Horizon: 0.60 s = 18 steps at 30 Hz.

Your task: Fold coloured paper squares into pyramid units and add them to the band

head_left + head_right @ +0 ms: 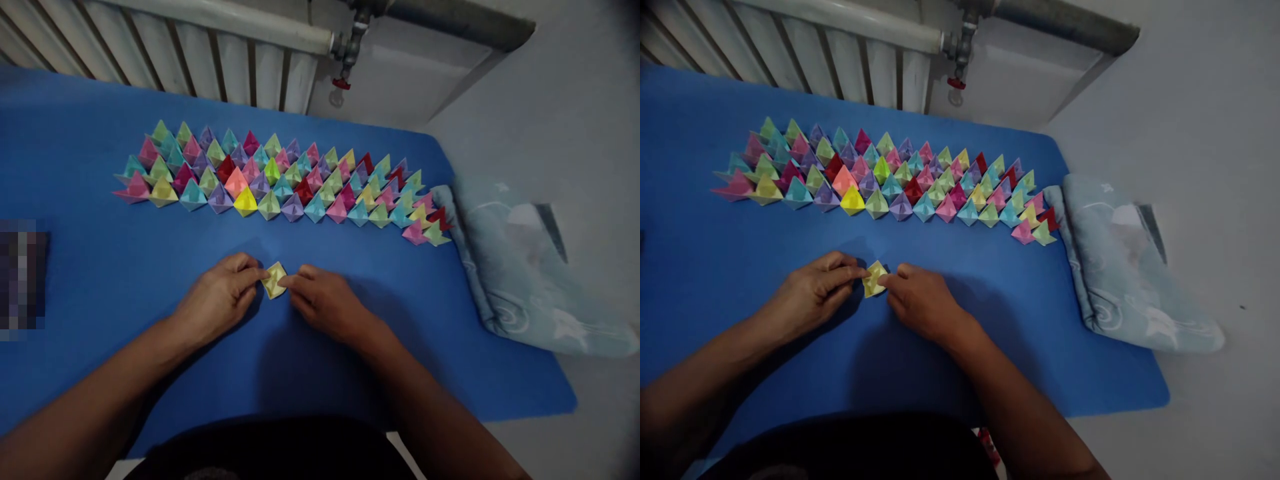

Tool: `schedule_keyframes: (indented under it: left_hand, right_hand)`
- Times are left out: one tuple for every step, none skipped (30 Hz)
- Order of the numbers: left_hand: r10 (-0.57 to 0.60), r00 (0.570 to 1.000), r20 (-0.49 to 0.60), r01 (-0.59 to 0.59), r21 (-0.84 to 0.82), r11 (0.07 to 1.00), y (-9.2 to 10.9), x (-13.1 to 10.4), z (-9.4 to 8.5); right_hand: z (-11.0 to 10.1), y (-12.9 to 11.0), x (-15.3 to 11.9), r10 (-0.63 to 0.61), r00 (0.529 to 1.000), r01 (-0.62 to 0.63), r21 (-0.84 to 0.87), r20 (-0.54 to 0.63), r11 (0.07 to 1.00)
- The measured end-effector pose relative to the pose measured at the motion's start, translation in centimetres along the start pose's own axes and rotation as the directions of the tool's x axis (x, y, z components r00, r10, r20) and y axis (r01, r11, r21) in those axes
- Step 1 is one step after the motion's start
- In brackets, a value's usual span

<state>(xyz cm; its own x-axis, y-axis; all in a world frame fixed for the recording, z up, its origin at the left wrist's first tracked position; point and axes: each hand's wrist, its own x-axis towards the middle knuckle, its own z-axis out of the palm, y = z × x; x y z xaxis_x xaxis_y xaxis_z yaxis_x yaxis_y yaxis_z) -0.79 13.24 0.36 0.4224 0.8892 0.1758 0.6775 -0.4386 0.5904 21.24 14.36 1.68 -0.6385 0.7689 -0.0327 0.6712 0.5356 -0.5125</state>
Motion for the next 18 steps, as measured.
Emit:
schedule_keyframes:
  left_hand:
    - [0.009, 1.000, 0.015, -0.009, 0.026, 1.000, 0.0, -0.1, 0.0]
    - [0.019, 0.999, 0.032, -0.021, 0.054, 0.998, 0.0, -0.2, 0.1]
    - [0.031, 0.998, 0.047, -0.035, 0.084, 0.996, 0.0, -0.2, 0.1]
    - [0.045, 0.997, 0.063, -0.052, 0.113, 0.992, 0.1, -0.3, 0.2]
    - [0.061, 0.995, 0.078, -0.071, 0.142, 0.987, 0.2, -0.3, 0.2]
    - [0.076, 0.993, 0.094, -0.091, 0.171, 0.981, 0.3, -0.3, 0.3]
    - [0.086, 0.990, 0.107, -0.107, 0.203, 0.973, 0.5, -0.3, 0.3]
    - [0.091, 0.989, 0.118, -0.117, 0.238, 0.964, 0.7, -0.3, 0.4]
    - [0.091, 0.988, 0.129, -0.123, 0.271, 0.955, 0.8, -0.2, 0.4]
    - [0.086, 0.986, 0.143, -0.126, 0.299, 0.946, 1.0, -0.2, 0.4]
    - [0.081, 0.984, 0.157, -0.128, 0.313, 0.941, 1.1, -0.1, 0.4]
    - [0.079, 0.982, 0.169, -0.129, 0.312, 0.941, 1.1, -0.1, 0.3]
    - [0.083, 0.981, 0.175, -0.133, 0.295, 0.946, 1.0, -0.1, 0.2]
    - [0.093, 0.980, 0.176, -0.138, 0.267, 0.954, 0.9, -0.1, 0.1]
    - [0.103, 0.980, 0.168, -0.142, 0.233, 0.962, 0.7, -0.1, -0.1]
    - [0.112, 0.982, 0.154, -0.142, 0.198, 0.970, 0.4, -0.2, -0.3]
    - [0.116, 0.983, 0.140, -0.139, 0.162, 0.977, 0.2, -0.2, -0.4]
    - [0.116, 0.985, 0.129, -0.133, 0.131, 0.982, 0.0, -0.3, -0.6]
  right_hand:
    - [0.0, 0.0, 0.0, 0.001, 1.000, 0.000, -0.037, 0.012, 0.999]
    - [-0.1, -0.1, 0.0, 0.002, 1.000, -0.001, -0.067, 0.023, 0.998]
    - [-0.1, -0.2, 0.0, 0.003, 0.999, 0.000, -0.096, 0.035, 0.995]
    - [-0.2, -0.3, -0.1, 0.005, 0.999, 0.001, -0.123, 0.049, 0.992]
    - [-0.2, -0.4, -0.1, 0.008, 0.998, 0.001, -0.146, 0.063, 0.989]
    - [-0.2, -0.6, -0.1, 0.013, 0.997, -0.001, -0.165, 0.075, 0.986]
    - [-0.2, -0.8, 0.0, 0.021, 0.996, -0.005, -0.184, 0.085, 0.983]
    - [-0.2, -1.0, 0.0, 0.032, 0.995, -0.013, -0.202, 0.091, 0.979]
    - [-0.3, -1.1, 0.0, 0.041, 0.994, -0.018, -0.218, 0.100, 0.976]
    - [-0.3, -1.3, 0.1, 0.050, 0.992, -0.023, -0.229, 0.112, 0.973]
    - [-0.4, -1.3, 0.1, 0.060, 0.990, -0.029, -0.236, 0.127, 0.971]
    - [-0.5, -1.3, 0.2, 0.068, 0.987, -0.034, -0.233, 0.142, 0.972]
    - [-0.7, -1.2, 0.2, 0.072, 0.985, -0.037, -0.218, 0.156, 0.975]
    - [-0.8, -1.0, 0.2, 0.072, 0.984, -0.040, -0.189, 0.164, 0.981]
    - [-0.9, -0.8, 0.1, 0.068, 0.985, -0.045, -0.149, 0.158, 0.988]
    - [-0.9, -0.5, 0.1, 0.062, 0.988, -0.048, -0.102, 0.140, 0.994]
    - [-0.9, -0.3, 0.0, 0.053, 0.992, -0.047, -0.055, 0.116, 0.997]
    - [-0.9, -0.1, -0.1, 0.047, 0.995, -0.046, -0.014, 0.090, 0.999]
